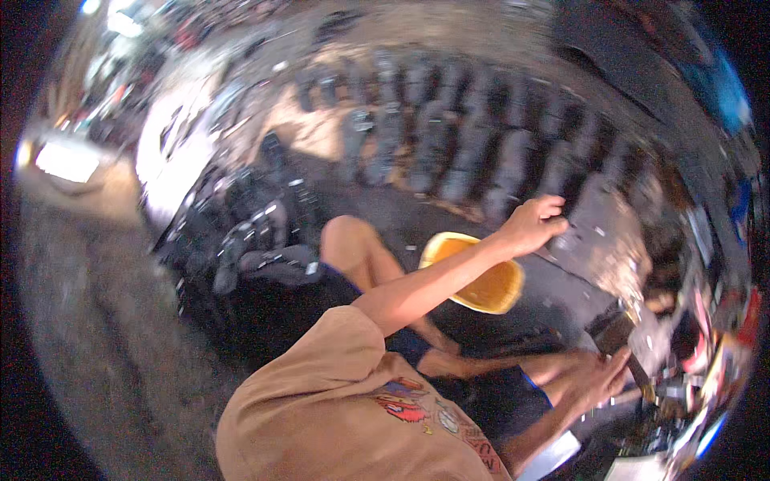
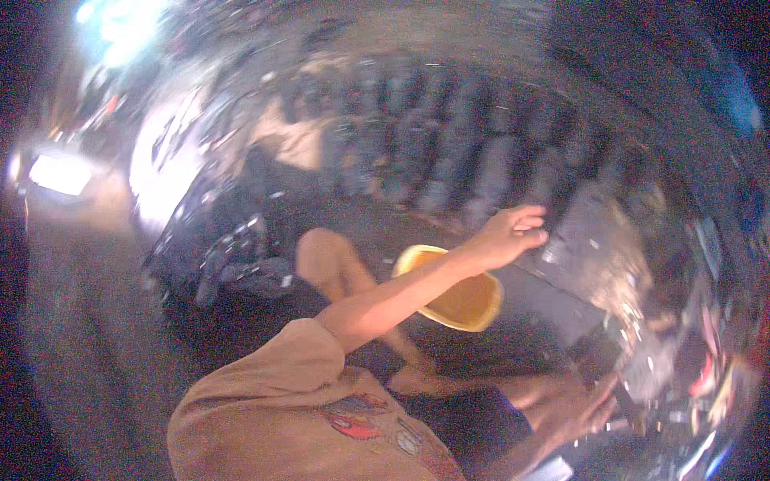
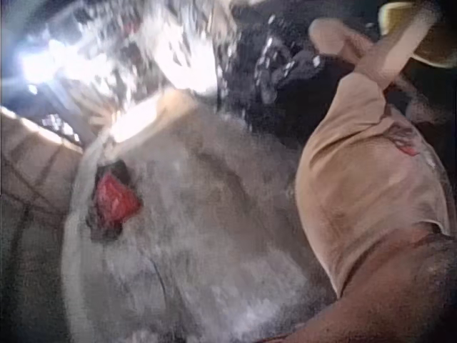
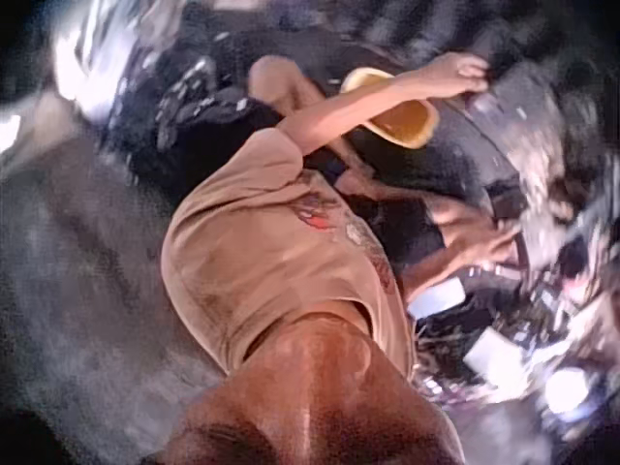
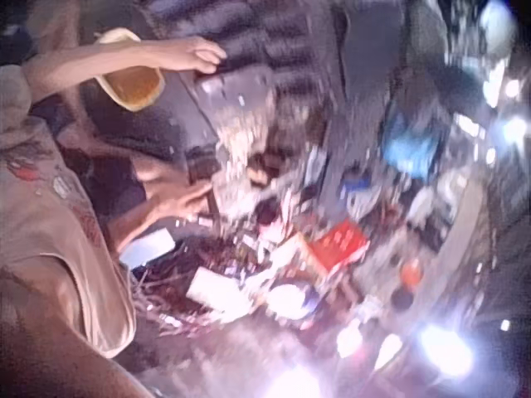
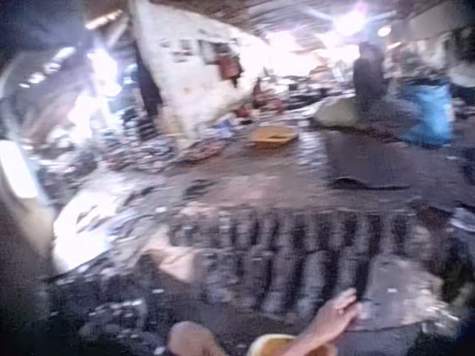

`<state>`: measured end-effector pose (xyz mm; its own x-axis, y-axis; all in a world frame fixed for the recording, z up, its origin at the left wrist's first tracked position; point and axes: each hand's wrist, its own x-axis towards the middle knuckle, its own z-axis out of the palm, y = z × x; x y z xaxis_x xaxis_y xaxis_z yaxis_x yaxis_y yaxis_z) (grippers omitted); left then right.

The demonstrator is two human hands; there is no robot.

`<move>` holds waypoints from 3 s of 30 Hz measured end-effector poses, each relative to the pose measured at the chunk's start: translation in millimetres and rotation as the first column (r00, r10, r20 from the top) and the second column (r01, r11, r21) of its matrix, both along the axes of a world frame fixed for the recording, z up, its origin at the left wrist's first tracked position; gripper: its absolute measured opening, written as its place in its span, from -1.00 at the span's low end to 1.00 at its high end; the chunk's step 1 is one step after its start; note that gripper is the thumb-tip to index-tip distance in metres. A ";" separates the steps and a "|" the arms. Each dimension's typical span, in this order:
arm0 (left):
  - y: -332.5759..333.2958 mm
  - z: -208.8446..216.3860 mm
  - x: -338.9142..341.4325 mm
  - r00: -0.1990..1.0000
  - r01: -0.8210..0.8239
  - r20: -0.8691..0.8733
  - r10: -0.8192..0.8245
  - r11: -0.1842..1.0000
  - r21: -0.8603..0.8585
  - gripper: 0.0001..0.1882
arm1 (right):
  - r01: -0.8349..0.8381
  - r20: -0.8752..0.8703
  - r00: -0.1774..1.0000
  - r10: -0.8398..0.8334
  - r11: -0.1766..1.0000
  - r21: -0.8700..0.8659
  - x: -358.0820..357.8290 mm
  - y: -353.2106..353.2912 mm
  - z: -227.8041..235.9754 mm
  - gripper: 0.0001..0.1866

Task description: The person sits on the floor and repeatedly paints the soles of black flip-flops with a dark substance using a brush. They pick up each slipper, apply the coating, and place it in a growing row on the floor.

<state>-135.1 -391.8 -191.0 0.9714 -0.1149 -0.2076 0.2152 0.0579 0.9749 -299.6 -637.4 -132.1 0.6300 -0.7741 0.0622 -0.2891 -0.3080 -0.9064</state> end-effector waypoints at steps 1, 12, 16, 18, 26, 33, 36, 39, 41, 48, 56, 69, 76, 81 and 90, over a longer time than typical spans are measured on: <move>52.2 35.8 -16.7 0.991 0.039 0.127 -0.050 0.995 0.089 -0.38 | -0.061 -0.035 0.997 0.062 0.998 0.025 2.3 6.6 -1.2 -0.51; 633.8 -153.1 -160.9 0.567 0.026 0.114 0.816 -0.157 0.987 0.26 | -0.769 -0.355 0.627 0.693 0.623 -0.144 38.5 150.2 -4.5 -0.78; 645.0 -151.6 -130.1 0.684 0.038 0.059 0.727 -0.115 0.993 0.12 | -0.773 -0.300 0.620 0.725 0.498 -0.392 25.5 155.2 -37.0 -0.78; 687.5 -130.9 -157.9 0.611 -0.023 0.171 0.773 -0.198 0.980 0.08 | -0.775 -0.275 0.623 0.733 0.531 -0.342 26.7 160.5 -36.3 -0.80; 396.5 56.1 -179.6 0.713 -0.661 0.622 0.322 0.017 0.750 -0.27 | -0.503 -0.102 0.861 0.498 0.864 -0.024 19.2 107.8 -17.5 -0.76; 209.9 82.0 -296.9 0.993 -0.116 0.118 0.004 0.215 0.970 -0.36 | -0.701 -0.193 0.660 0.726 0.688 0.191 -5.9 91.9 -34.4 -0.76; 204.3 64.7 -300.3 0.991 -0.132 0.127 0.043 0.150 0.980 -0.42 | -0.446 0.246 0.881 0.404 0.537 0.716 7.5 76.0 -19.6 -0.80; 209.9 61.6 -286.2 0.966 -0.259 0.258 0.032 0.203 0.944 -0.55 | -0.484 0.474 0.874 0.106 0.257 0.836 35.1 68.8 37.9 -0.79; 172.1 89.4 -248.6 0.937 -0.347 0.157 0.312 0.777 0.525 -0.56 | -0.500 0.489 0.866 0.107 0.181 0.847 40.7 55.2 32.8 -0.80; 86.9 81.3 -218.6 0.954 -0.291 -0.248 0.170 0.731 -0.617 -0.47 | -0.650 0.661 0.737 0.142 0.416 0.636 58.5 98.8 76.5 -0.76; 64.0 106.2 -238.8 0.990 -0.135 -0.115 0.080 0.758 -0.638 -0.43 | -0.538 0.652 0.716 0.249 0.792 0.287 78.9 146.1 84.5 -0.81; 84.1 104.2 -214.4 0.973 -0.226 -0.124 0.194 0.709 -0.668 -0.52 | -0.482 0.460 0.829 0.318 0.823 0.300 23.8 139.2 106.3 -0.73; 67.0 72.0 -199.8 0.930 -0.187 0.125 0.347 0.735 -0.652 -0.40 | -0.664 0.471 0.555 0.686 0.706 -0.246 -33.2 175.3 90.9 -0.46; 64.2 111.4 -180.0 0.959 -0.215 -0.018 0.283 0.685 -0.696 -0.42 | -0.665 0.452 0.613 0.648 0.732 -0.147 -9.7 165.4 98.8 -0.58; 53.1 101.5 -141.4 0.958 -0.215 0.041 0.283 0.807 -0.551 -0.50 | -0.590 0.583 0.726 0.366 0.766 0.254 6.8 128.0 85.6 -0.78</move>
<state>-276.4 -338.7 -89.6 0.9948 0.0746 -0.0696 0.0092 0.6136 0.7896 -292.8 -509.4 -46.5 0.8922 -0.3954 0.2184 0.2926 0.1376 -0.9463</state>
